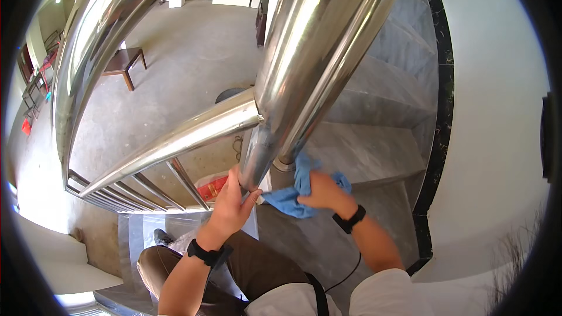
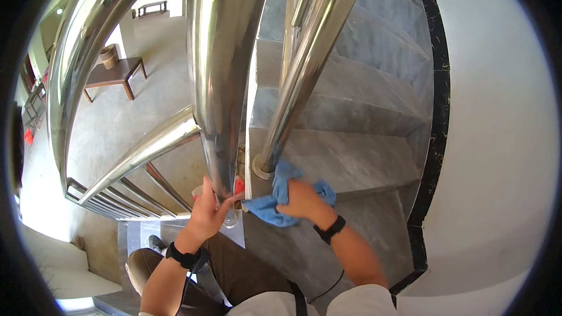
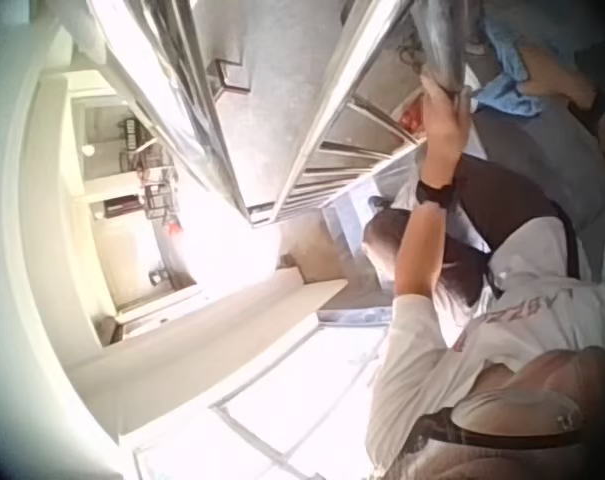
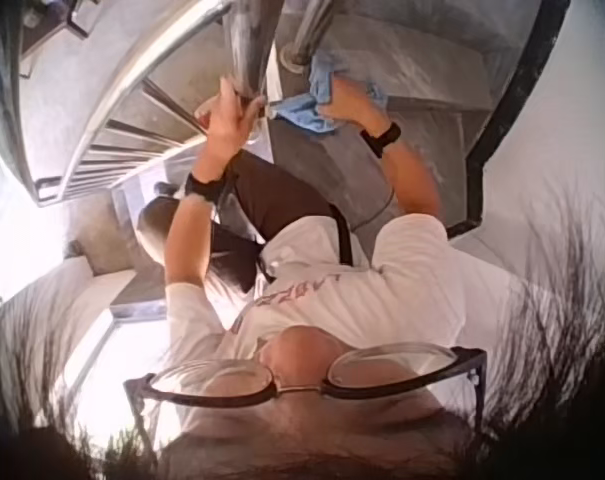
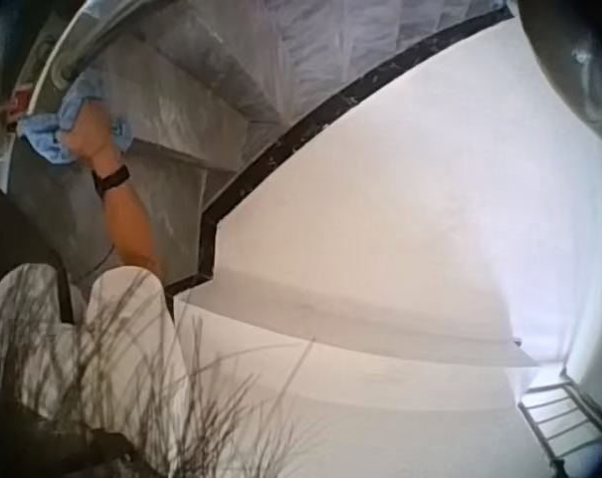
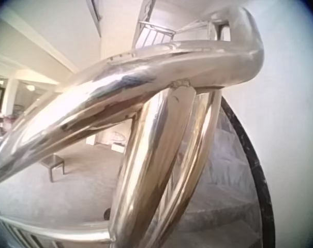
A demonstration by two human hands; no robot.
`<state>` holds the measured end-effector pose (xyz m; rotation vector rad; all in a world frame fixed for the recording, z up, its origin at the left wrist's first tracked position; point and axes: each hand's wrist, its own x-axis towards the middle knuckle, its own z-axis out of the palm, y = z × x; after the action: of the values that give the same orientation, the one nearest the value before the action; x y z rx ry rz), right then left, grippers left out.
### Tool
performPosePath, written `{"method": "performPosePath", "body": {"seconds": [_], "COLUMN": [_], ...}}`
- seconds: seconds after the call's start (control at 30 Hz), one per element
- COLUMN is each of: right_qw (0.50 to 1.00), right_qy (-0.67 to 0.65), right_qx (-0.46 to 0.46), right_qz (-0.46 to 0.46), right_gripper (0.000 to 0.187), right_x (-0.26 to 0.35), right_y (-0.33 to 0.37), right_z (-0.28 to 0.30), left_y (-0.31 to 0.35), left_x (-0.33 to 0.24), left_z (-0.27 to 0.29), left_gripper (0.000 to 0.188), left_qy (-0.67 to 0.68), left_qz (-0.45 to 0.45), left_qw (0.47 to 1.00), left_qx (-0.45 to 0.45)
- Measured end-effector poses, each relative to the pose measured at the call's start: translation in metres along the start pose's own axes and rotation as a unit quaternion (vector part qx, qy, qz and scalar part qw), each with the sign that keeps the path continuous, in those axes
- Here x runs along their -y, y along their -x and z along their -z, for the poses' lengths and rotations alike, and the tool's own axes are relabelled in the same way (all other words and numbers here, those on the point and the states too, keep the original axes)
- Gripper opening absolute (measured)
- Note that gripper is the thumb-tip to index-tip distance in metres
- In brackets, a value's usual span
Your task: Cleaning a metal staircase railing with a cloth and spray bottle.
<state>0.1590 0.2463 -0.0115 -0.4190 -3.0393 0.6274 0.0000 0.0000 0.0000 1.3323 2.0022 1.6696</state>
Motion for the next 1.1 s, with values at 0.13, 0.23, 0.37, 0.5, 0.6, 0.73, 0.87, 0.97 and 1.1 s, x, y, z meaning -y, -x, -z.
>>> {"method": "performPosePath", "body": {"seconds": [0.13,0.23,0.37,0.5,0.6,0.73,0.87,0.97,1.1], "right_qw": [0.991,0.99,0.992,0.985,0.984,0.989,0.991,0.993,0.995], "right_qy": [0.134,0.14,0.096,0.132,0.136,0.081,0.062,0.086,0.08], "right_qx": [0.016,-0.012,-0.076,-0.11,-0.113,-0.117,-0.116,-0.081,-0.063], "right_qz": [-0.015,-0.016,0.014,0.014,0.009,0.028,0.018,0.0,0.021], "right_gripper": [0.045,0.046,0.038,0.037,0.037,0.042,0.048,0.05,0.054], "right_x": [0.037,0.031,0.036,0.054,0.074,0.074,0.071,0.067,0.066], "right_y": [0.014,0.014,0.016,0.008,-0.002,-0.013,-0.038,-0.047,-0.022], "right_z": [0.013,0.003,-0.006,-0.019,-0.027,-0.029,-0.026,-0.032,-0.029], "left_y": [0.002,-0.001,0.001,0.001,-0.001,-0.001,0.0,-0.001,-0.002], "left_x": [-0.005,-0.011,-0.007,-0.002,-0.001,-0.006,-0.003,-0.008,-0.006], "left_z": [-0.007,-0.005,-0.004,-0.01,-0.006,-0.005,-0.005,-0.005,-0.002], "left_gripper": [0.059,0.055,0.053,0.053,0.052,0.051,0.05,0.047,0.044], "left_qy": [0.002,-0.002,-0.006,0.0,0.014,0.008,-0.024,-0.004,-0.005], "left_qz": [-0.034,-0.043,-0.03,-0.021,-0.015,-0.015,-0.027,-0.01,-0.032], "left_qw": [0.999,0.999,0.999,1.0,1.0,1.0,0.999,1.0,0.999], "left_qx": [-0.023,-0.021,-0.013,-0.021,-0.012,-0.006,-0.001,0.002,-0.008]}}
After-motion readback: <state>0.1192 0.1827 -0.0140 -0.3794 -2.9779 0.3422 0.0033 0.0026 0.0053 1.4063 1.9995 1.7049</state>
